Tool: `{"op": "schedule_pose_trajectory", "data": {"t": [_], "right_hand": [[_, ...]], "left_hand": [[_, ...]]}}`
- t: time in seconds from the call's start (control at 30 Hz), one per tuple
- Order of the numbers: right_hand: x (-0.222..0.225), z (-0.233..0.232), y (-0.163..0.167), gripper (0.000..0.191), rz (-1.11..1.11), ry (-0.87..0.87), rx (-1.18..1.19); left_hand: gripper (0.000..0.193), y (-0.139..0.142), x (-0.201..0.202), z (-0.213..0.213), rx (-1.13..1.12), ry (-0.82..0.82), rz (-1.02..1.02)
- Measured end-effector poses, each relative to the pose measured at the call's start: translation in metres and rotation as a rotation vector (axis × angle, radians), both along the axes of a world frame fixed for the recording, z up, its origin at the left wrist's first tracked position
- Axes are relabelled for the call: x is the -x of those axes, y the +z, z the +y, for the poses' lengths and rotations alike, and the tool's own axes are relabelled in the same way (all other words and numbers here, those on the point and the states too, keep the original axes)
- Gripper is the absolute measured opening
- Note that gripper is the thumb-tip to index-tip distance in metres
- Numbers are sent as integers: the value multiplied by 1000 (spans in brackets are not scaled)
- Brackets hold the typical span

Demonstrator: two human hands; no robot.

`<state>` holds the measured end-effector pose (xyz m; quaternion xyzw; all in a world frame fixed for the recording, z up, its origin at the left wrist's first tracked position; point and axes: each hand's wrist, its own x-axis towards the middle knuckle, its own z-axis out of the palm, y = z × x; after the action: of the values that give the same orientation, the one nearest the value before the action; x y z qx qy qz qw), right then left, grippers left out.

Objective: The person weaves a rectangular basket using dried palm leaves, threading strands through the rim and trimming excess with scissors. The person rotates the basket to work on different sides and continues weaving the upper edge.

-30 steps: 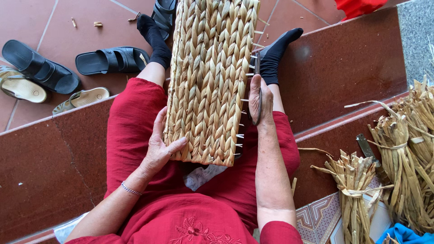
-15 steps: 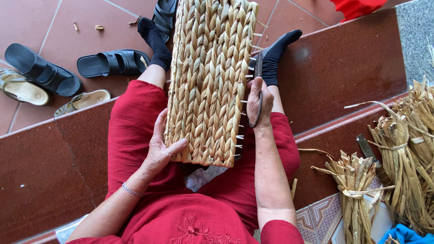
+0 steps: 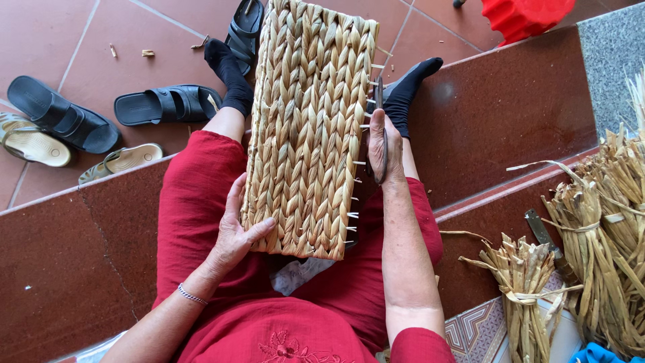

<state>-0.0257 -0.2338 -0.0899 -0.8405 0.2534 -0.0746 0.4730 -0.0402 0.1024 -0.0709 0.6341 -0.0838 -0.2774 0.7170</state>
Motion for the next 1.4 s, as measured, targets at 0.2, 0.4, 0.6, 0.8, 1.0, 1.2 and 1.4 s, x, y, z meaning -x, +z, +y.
{"op": "schedule_pose_trajectory", "data": {"t": [0.2, 0.4, 0.6, 0.8, 1.0, 1.2, 1.4], "right_hand": [[-1, 4, -3, 75, -49, -10, 47], [-2, 10, -4, 66, -32, -83, 270], [4, 6, -11, 69, -6, -130, 213], [-6, -6, -7, 82, 30, -48, -245], [-23, -11, 5, 92, -13, 43, -46], [-32, -8, 5, 87, 7, 12, 60], [-33, -2, 3, 79, -45, -10, 141]], "left_hand": [[100, 0, 1, 1, 19, 8, 7], [100, -1, 1, 1, 16, 8, -10], [100, -2, 1, 3, 15, 4, -8], [100, -2, 0, 2, 22, 5, -14], [101, 0, 0, 2, 33, 7, 25], [101, 0, 0, 1, 42, 14, 9], [100, 0, 0, 2, 38, 13, 9]]}}
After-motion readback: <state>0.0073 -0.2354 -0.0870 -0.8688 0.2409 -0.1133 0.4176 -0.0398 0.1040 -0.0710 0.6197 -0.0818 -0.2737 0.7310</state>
